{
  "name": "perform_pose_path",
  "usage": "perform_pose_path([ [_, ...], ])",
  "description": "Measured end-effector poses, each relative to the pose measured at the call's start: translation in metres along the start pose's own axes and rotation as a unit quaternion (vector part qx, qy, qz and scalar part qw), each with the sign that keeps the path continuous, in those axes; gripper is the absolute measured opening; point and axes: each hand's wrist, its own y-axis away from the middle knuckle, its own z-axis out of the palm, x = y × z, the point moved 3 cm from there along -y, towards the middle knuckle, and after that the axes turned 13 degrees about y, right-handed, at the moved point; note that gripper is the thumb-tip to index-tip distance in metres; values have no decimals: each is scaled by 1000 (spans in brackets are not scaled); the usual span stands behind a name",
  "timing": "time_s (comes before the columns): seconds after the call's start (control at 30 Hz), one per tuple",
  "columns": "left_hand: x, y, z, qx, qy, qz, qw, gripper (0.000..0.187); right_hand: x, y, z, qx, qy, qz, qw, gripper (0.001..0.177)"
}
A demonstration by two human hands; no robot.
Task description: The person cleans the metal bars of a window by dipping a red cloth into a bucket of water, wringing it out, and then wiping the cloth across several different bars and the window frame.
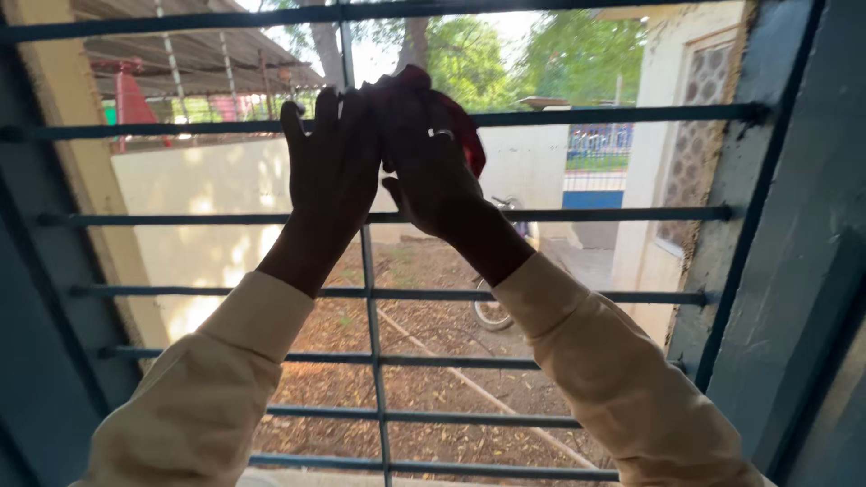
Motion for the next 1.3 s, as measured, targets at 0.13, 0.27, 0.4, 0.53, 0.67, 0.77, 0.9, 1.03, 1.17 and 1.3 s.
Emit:
perform_pose_path([
  [0.13,-1,-3,19,17,36,35,999,32,22,-3,26,-73,120,-6,990,44],
  [0.27,8,-20,37,37,89,12,995,16,41,16,36,-172,238,23,956,37],
  [0.4,38,-31,56,22,35,-17,999,28,57,29,-2,-54,194,-7,980,35],
  [0.53,71,-50,82,51,158,-30,986,32,85,46,-49,1,109,-41,993,36],
  [0.67,124,-85,120,105,225,-20,969,36,152,75,-75,-85,-170,319,929,19],
  [0.77,169,-119,154,82,316,-38,944,29,178,87,-118,-174,322,60,929,13],
  [0.9,237,-167,197,86,327,-27,941,34,208,106,-140,-249,509,25,824,42],
  [1.03,251,-179,215,-13,297,-41,954,17,227,114,-138,-285,559,91,773,60],
  [1.17,254,-156,197,-44,306,-12,951,19,220,128,-145,-277,557,80,779,66],
  [1.3,254,-125,173,112,322,33,940,41,190,151,-135,-299,609,25,735,58],
])
